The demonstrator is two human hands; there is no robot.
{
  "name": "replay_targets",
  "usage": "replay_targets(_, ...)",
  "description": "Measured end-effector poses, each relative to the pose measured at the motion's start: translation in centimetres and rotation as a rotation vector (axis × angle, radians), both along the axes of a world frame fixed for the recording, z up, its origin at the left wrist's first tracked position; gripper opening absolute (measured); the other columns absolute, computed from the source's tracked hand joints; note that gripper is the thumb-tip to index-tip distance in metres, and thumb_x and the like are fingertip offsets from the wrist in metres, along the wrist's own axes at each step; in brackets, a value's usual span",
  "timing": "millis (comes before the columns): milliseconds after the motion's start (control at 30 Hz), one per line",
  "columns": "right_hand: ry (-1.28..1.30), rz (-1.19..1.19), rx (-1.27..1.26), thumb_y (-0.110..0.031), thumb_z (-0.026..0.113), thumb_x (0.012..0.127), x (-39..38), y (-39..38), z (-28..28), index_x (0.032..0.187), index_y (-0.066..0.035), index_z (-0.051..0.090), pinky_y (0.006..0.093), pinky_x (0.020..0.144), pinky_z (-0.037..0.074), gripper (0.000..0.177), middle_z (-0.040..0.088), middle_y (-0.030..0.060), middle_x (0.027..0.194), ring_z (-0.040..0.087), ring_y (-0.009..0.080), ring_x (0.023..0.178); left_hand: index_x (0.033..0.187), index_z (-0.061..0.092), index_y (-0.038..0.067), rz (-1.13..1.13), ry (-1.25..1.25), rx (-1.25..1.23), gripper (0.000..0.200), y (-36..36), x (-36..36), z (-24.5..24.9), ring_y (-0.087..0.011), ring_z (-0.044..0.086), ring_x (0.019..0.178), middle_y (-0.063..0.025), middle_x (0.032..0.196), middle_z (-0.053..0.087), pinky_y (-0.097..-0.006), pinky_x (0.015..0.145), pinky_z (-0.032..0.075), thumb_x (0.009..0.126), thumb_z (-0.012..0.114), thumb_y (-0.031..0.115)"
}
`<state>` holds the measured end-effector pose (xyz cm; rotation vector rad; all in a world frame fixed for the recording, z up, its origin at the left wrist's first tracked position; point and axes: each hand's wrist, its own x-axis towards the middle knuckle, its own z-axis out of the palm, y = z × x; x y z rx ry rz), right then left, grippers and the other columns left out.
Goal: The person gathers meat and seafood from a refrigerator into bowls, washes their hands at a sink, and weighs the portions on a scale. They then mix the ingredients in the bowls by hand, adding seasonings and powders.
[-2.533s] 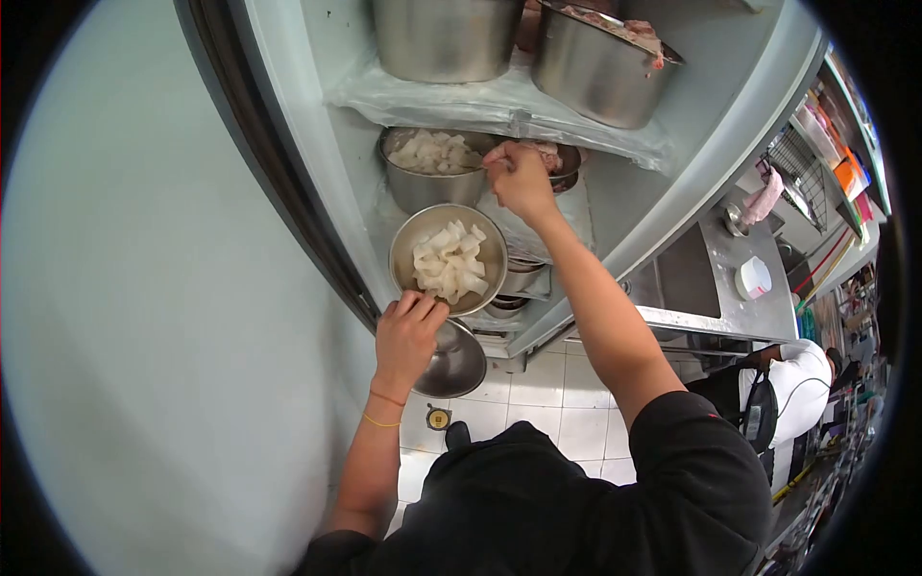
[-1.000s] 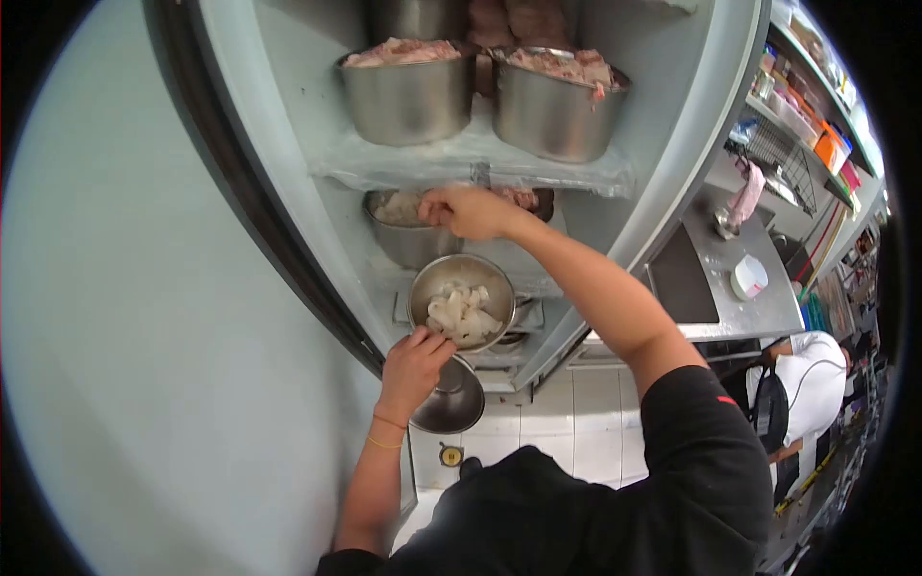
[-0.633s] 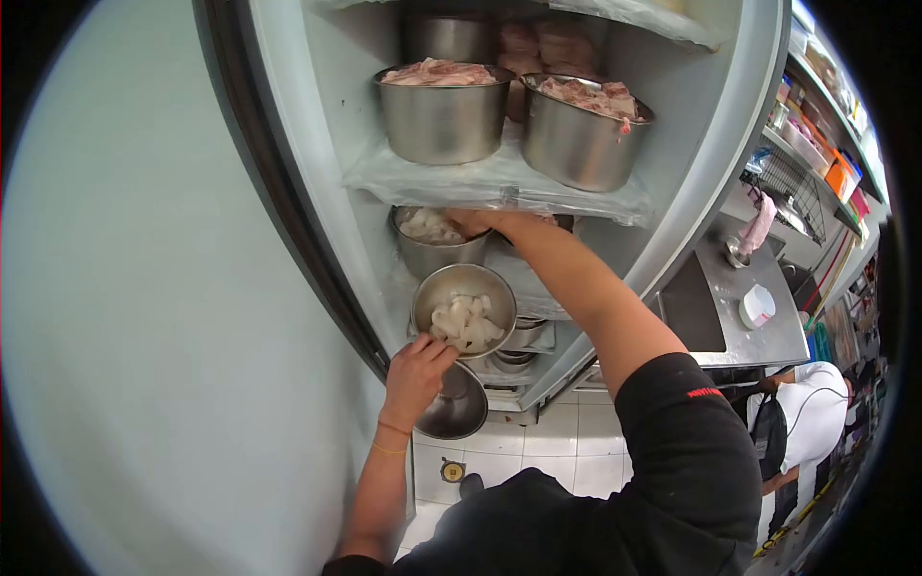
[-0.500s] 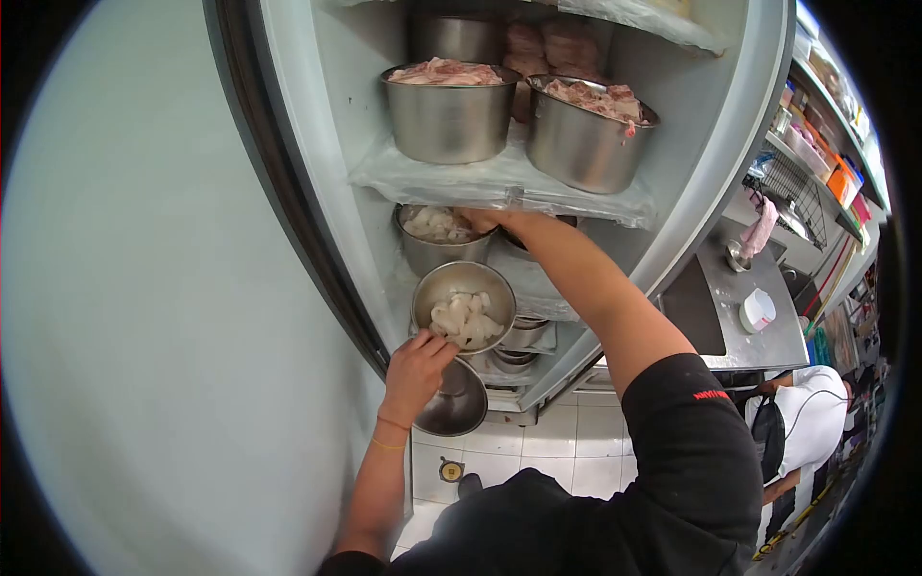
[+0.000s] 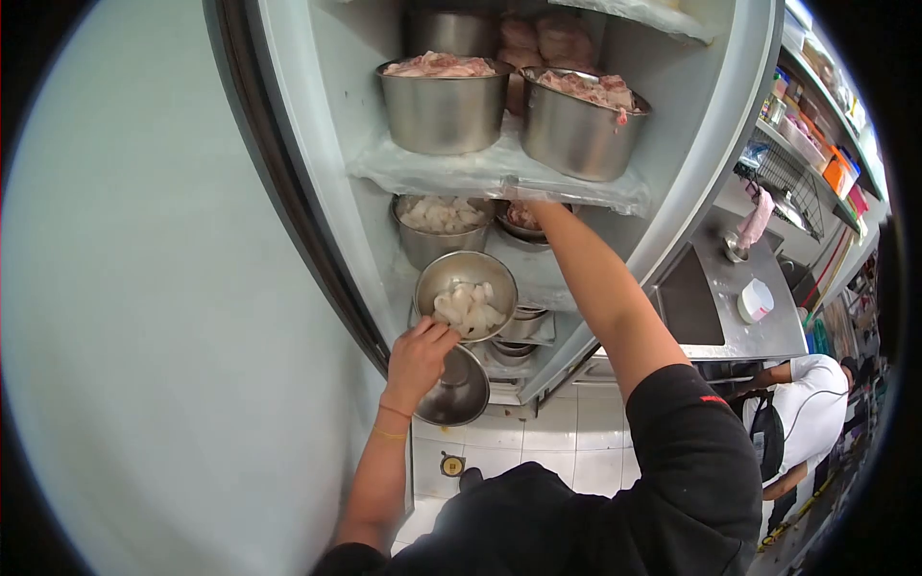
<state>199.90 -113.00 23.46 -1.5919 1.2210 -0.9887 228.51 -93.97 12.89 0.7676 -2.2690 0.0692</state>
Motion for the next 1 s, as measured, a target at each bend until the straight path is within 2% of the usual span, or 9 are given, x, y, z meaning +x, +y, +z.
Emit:
replay_targets(133,-0.334,0.198,0.136,-0.016,0.057,0.091,0.3,0.0,-2.3,0.103,-0.006,0.061,0.0298,0.074,0.049,0.016,0.064,0.0065,0.086,0.06,0.0174,0.079,0.082,0.06,0.011,0.017,0.0,-0.022,0.015,0.0,0.0,-0.2,-0.0185,0.058,0.085,0.0006,0.079,0.058,-0.0319,0.066,0.052,0.07,0.059,0.001)
replay_targets(200,-0.361,0.231,0.146,-0.016,0.057,0.091,1.0,0.7,-2.7,0.102,-0.006,0.061,0.0294,0.073,0.049,0.016,0.064,0.0063,0.085,0.06,0.017,0.078,0.082,0.06,0.011,0.015,0.002,-0.02,0.015,-0.1,0.0,-0.2,-0.0185,0.058,0.085,0.0006,0.079,0.058,-0.0318,0.066,0.052,0.07,0.059,0.001)
replay_targets(267,-0.095,0.189,0.001,-0.02,0.058,0.091,3.2,2.2,-1.6,0.095,-0.007,0.062,0.0248,0.067,0.046,0.014,0.061,0.0025,0.082,0.055,0.0111,0.071,0.082,0.06,0.011,0.011,0.002,-0.019,0.015,-0.1,0.0,-0.1,-0.0184,0.058,0.085,0.0006,0.079,0.058,-0.0316,0.066,0.052,0.07,0.059,0.001)
replay_targets(300,-0.098,0.188,0.003,-0.02,0.058,0.091,3.8,2.2,-1.0,0.095,-0.007,0.062,0.0248,0.067,0.046,0.014,0.061,0.0025,0.082,0.055,0.0111,0.071,0.082,0.06,0.011,0.019,0.001,-0.022,0.015,0.0,-0.1,-0.1,-0.0183,0.057,0.085,0.0004,0.079,0.058,-0.0315,0.066,0.052,0.07,0.059,0.001)
replay_targets(400,0.5,0.146,-0.092,-0.015,0.057,0.091,4.6,1.0,0.8,0.09,-0.005,0.061,0.0263,0.064,0.046,0.012,0.061,0.0017,0.079,0.055,0.0113,0.075,0.082,0.06,0.01,0.015,0.005,-0.012,0.016,0.1,-0.2,0.2,-0.0185,0.057,0.086,0.0001,0.079,0.057,-0.0315,0.066,0.052,0.07,0.059,0.001)
replay_targets(467,0.765,0.046,-0.176,-0.016,0.057,0.091,5.3,0.0,1.0,0.091,-0.005,0.061,0.027,0.065,0.046,0.011,0.061,0.0015,0.081,0.055,0.0116,0.075,0.082,0.06,0.01,0.012,0.013,0.005,0.016,0.0,-0.2,0.1,-0.0188,0.057,0.086,-0.0002,0.079,0.057,-0.0315,0.066,0.051,0.069,0.059,0.001)
replay_targets(600,1.075,-0.094,-0.23,-0.016,0.057,0.092,7.8,-1.0,-0.2,0.093,-0.006,0.062,0.0285,0.068,0.046,0.011,0.062,0.0013,0.083,0.056,0.0124,0.076,0.083,0.06,0.01,0.002,0.023,0.02,0.018,0.2,-0.1,0.2,-0.0197,0.057,0.087,-0.0004,0.08,0.057,-0.0324,0.067,0.051,0.068,0.059,0.001)
replay_targets(767,1.149,-0.105,-0.241,-0.017,0.057,0.093,8.9,-1.0,-0.8,0.096,-0.008,0.062,0.0302,0.071,0.046,0.011,0.063,0.001,0.087,0.057,0.0133,0.078,0.084,0.06,0.01,0.012,0.018,0.027,0.019,0.4,0.2,-0.2,-0.0196,0.057,0.087,-0.0001,0.08,0.057,-0.0333,0.069,0.051,0.067,0.059,0.002)
replay_targets(1000,1.064,-0.129,-0.122,-0.018,0.056,0.094,6.7,2.4,1.8,0.099,-0.01,0.063,0.0327,0.075,0.047,0.012,0.064,0.0006,0.091,0.058,0.0146,0.08,0.085,0.06,0.01,0.025,0.003,-0.04,0.019,0.5,0.5,-1.5,-0.0185,0.056,0.09,0.0011,0.082,0.056,-0.0323,0.071,0.05,0.068,0.059,0.003)
